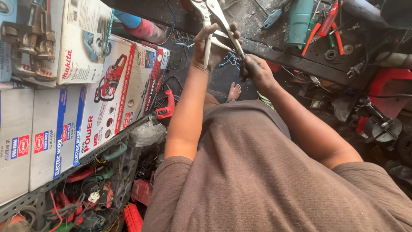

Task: Repairing a mechanical component of a power tool using vise grips and other hand tools on a workbench.

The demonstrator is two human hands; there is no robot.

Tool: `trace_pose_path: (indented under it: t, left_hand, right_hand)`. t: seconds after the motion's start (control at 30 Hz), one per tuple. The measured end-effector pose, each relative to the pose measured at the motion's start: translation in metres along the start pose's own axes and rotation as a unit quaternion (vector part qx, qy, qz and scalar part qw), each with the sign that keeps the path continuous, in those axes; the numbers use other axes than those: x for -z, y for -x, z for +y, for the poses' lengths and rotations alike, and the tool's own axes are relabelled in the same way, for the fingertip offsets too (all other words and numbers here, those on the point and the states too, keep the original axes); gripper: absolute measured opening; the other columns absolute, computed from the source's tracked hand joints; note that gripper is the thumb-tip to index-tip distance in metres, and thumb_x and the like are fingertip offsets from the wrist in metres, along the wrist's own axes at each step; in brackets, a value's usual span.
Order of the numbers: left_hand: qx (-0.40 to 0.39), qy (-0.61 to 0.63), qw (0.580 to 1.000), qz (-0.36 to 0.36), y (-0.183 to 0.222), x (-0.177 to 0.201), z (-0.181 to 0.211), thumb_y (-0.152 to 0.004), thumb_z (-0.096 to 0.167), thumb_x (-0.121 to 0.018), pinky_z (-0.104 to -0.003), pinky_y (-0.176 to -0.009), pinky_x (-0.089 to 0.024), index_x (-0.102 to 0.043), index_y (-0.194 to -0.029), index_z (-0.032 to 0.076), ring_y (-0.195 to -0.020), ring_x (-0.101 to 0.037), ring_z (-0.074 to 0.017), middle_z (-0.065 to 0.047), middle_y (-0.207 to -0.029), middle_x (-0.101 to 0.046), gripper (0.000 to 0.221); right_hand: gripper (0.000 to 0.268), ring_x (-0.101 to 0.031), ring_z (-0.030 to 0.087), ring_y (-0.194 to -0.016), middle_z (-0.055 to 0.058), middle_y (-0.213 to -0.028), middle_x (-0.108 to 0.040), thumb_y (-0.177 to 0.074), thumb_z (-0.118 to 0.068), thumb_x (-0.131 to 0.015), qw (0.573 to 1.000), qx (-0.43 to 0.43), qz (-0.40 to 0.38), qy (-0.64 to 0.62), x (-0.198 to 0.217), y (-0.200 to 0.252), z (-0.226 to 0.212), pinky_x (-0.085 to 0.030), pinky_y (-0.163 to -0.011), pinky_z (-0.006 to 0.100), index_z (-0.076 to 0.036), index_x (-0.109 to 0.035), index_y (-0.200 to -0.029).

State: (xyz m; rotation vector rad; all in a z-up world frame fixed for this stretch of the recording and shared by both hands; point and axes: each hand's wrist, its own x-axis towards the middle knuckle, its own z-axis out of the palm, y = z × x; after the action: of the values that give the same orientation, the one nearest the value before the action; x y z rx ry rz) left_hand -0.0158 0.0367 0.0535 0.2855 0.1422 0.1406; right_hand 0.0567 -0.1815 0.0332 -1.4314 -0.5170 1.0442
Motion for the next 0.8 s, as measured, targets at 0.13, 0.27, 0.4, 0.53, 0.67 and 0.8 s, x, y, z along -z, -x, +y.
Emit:
trace_pose_path:
  t: [0.13, 0.27, 0.4, 0.53, 0.67, 0.8]
  left_hand:
    - [-0.019, 0.005, 1.000, -0.003, 0.002, -0.003, -0.001, -0.094, 0.030, -0.067, -0.053, -0.102, -0.057, -0.058, -0.126, -0.006, -0.105, -0.070, -0.0325, -0.019, -0.114, -0.070, 0.049]
    - [-0.035, 0.009, 0.999, -0.002, 0.001, -0.004, 0.004, -0.094, 0.028, -0.067, -0.053, -0.102, -0.057, -0.054, -0.131, -0.005, -0.105, -0.070, -0.0326, -0.018, -0.114, -0.069, 0.051]
    - [-0.031, 0.024, 0.999, -0.002, 0.001, -0.006, 0.004, -0.094, 0.028, -0.066, -0.053, -0.102, -0.056, -0.053, -0.133, -0.002, -0.104, -0.070, -0.0328, -0.018, -0.113, -0.069, 0.051]
    - [-0.022, 0.040, 0.999, 0.006, 0.001, 0.005, -0.003, -0.094, 0.029, -0.066, -0.055, -0.102, -0.056, -0.051, -0.134, -0.004, -0.106, -0.070, -0.0339, -0.019, -0.114, -0.069, 0.054]
    - [-0.034, 0.006, 0.999, -0.023, 0.007, -0.015, 0.002, -0.095, 0.028, -0.066, -0.054, -0.101, -0.056, -0.049, -0.143, 0.007, -0.104, -0.069, -0.0314, -0.017, -0.112, -0.069, 0.055]
    - [-0.037, -0.005, 0.999, -0.023, 0.005, -0.007, -0.004, -0.094, 0.029, -0.066, -0.052, -0.098, -0.057, -0.048, -0.145, 0.011, -0.102, -0.069, -0.0304, -0.016, -0.110, -0.069, 0.057]
  right_hand:
    - [0.035, -0.057, 0.016, -0.067, 0.002, -0.074, -0.053, -0.111, -0.037, -0.050, 0.963, -0.106, 0.002, -0.249, -0.004, -0.003, 0.001, -0.051, -0.066, 0.033, -0.006, -0.060, -0.098]
    - [0.035, -0.058, 0.015, -0.071, 0.002, -0.079, -0.056, -0.109, -0.038, -0.046, 0.997, -0.042, -0.003, -0.072, -0.011, -0.005, -0.021, -0.050, -0.067, 0.031, -0.007, -0.056, -0.097]
    - [0.036, -0.053, 0.016, -0.069, 0.002, -0.077, -0.053, -0.111, -0.038, -0.047, 0.999, 0.017, 0.015, 0.040, -0.005, -0.013, -0.003, -0.046, -0.065, 0.032, -0.007, -0.058, -0.097]
    - [0.037, -0.053, 0.019, -0.066, 0.003, -0.073, -0.050, -0.109, -0.039, -0.051, 0.969, -0.119, -0.002, -0.217, 0.000, -0.011, 0.001, -0.049, -0.065, 0.033, -0.007, -0.059, -0.093]
    - [0.033, -0.054, 0.016, -0.070, 0.001, -0.075, -0.052, -0.108, -0.038, -0.054, 0.966, -0.106, -0.048, -0.231, 0.002, -0.007, 0.000, -0.050, -0.068, 0.032, -0.008, -0.059, -0.096]
    - [0.030, -0.056, 0.013, -0.071, 0.001, -0.077, -0.057, -0.107, -0.035, -0.059, 0.999, -0.032, 0.006, 0.006, -0.005, 0.001, -0.023, -0.048, -0.067, 0.029, -0.006, -0.061, -0.099]
